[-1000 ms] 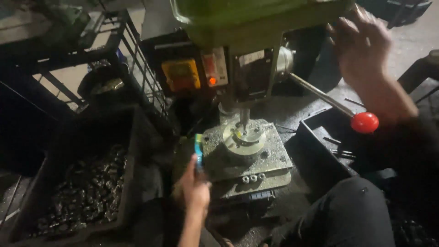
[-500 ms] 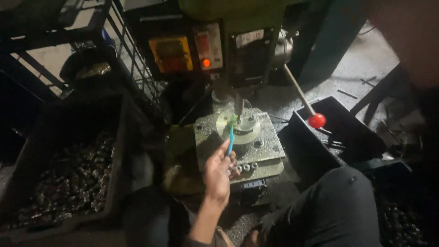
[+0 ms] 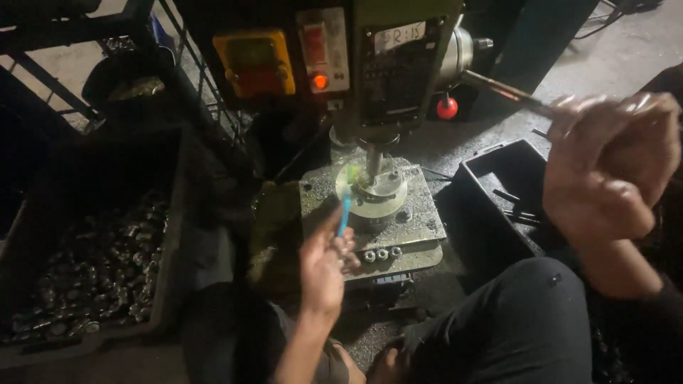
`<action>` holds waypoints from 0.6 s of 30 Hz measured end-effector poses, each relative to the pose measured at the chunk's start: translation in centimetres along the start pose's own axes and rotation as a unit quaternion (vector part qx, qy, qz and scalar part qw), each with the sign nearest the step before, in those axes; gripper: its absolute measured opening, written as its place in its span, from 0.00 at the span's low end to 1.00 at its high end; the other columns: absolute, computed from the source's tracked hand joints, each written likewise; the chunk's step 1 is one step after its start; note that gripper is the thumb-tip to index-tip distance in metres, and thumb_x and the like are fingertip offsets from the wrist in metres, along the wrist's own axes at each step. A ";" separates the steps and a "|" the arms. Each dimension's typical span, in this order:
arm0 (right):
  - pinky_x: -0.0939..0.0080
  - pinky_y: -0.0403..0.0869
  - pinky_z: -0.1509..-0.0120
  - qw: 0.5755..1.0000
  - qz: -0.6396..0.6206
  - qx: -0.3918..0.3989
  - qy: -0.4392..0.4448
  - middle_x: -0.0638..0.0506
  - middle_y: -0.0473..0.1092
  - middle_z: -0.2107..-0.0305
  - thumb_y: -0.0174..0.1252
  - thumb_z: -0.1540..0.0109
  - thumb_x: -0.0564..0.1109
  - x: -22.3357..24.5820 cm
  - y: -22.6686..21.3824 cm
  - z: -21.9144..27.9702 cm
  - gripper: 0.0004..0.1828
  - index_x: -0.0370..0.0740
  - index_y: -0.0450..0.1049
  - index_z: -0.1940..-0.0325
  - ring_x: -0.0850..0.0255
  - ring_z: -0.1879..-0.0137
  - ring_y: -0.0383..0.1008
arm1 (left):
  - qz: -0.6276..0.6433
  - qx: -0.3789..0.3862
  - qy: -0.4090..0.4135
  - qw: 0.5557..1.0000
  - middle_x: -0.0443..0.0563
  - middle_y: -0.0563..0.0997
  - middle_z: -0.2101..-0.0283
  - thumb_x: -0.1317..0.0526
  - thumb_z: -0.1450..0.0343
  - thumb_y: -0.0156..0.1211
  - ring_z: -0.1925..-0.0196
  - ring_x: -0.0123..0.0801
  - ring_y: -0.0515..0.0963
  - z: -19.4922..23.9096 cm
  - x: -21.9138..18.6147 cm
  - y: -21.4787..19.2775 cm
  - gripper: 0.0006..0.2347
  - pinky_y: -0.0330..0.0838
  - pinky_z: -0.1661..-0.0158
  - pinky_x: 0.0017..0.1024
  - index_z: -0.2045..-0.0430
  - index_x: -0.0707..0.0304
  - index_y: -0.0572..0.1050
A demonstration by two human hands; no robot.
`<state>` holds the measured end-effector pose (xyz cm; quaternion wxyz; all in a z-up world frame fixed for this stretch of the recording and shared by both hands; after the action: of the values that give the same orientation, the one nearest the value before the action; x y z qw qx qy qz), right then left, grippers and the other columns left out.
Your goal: Operating a manual drill press to process small metal components by placing them in a jig and pulling the lever.
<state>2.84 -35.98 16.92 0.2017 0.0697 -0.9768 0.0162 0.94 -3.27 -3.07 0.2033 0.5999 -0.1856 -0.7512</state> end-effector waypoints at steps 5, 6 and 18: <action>0.52 0.66 0.41 0.995 0.093 -0.028 -0.017 0.53 0.59 0.74 0.46 0.48 0.43 1.7 3.8 1.2 0.27 0.46 0.61 0.43 0.55 0.59 0.69 | -0.309 -0.107 0.201 0.924 0.54 0.82 0.51 0.68 0.24 0.49 0.71 0.27 0.76 -1.1 -4.0 -6.4 0.20 0.71 0.76 0.23 0.35 0.49 0.68; 0.52 0.66 0.41 0.995 0.089 -0.028 -0.015 0.53 0.59 0.74 0.46 0.48 0.43 1.4 3.9 1.4 0.27 0.46 0.61 0.43 0.55 0.59 0.69 | -0.310 -0.111 0.200 0.923 0.54 0.82 0.51 0.68 0.24 0.49 0.71 0.27 0.76 -1.5 -4.6 -7.1 0.20 0.71 0.76 0.23 0.35 0.49 0.68; 0.42 0.72 0.43 0.985 0.141 -0.027 -0.093 0.44 0.58 0.78 0.52 0.47 0.37 0.9 3.5 3.6 0.40 0.45 0.58 0.29 0.48 0.65 0.64 | -0.545 -0.203 -0.042 0.813 0.71 0.73 0.49 0.72 0.26 0.40 0.54 0.58 0.78 -3.5 -5.5 -9.5 0.31 0.78 0.61 0.50 0.24 0.56 0.46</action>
<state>0.12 -32.90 14.00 0.1077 -0.0734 -0.9914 0.0116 4.67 7.52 -4.23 -0.1299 0.5158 0.3199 -0.7841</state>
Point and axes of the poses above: each hand's wrist, its own z-axis away from the middle knuckle, its own y-axis out of the palm, x = y × z, the point moved 10 cm from there along -z, towards the middle knuckle
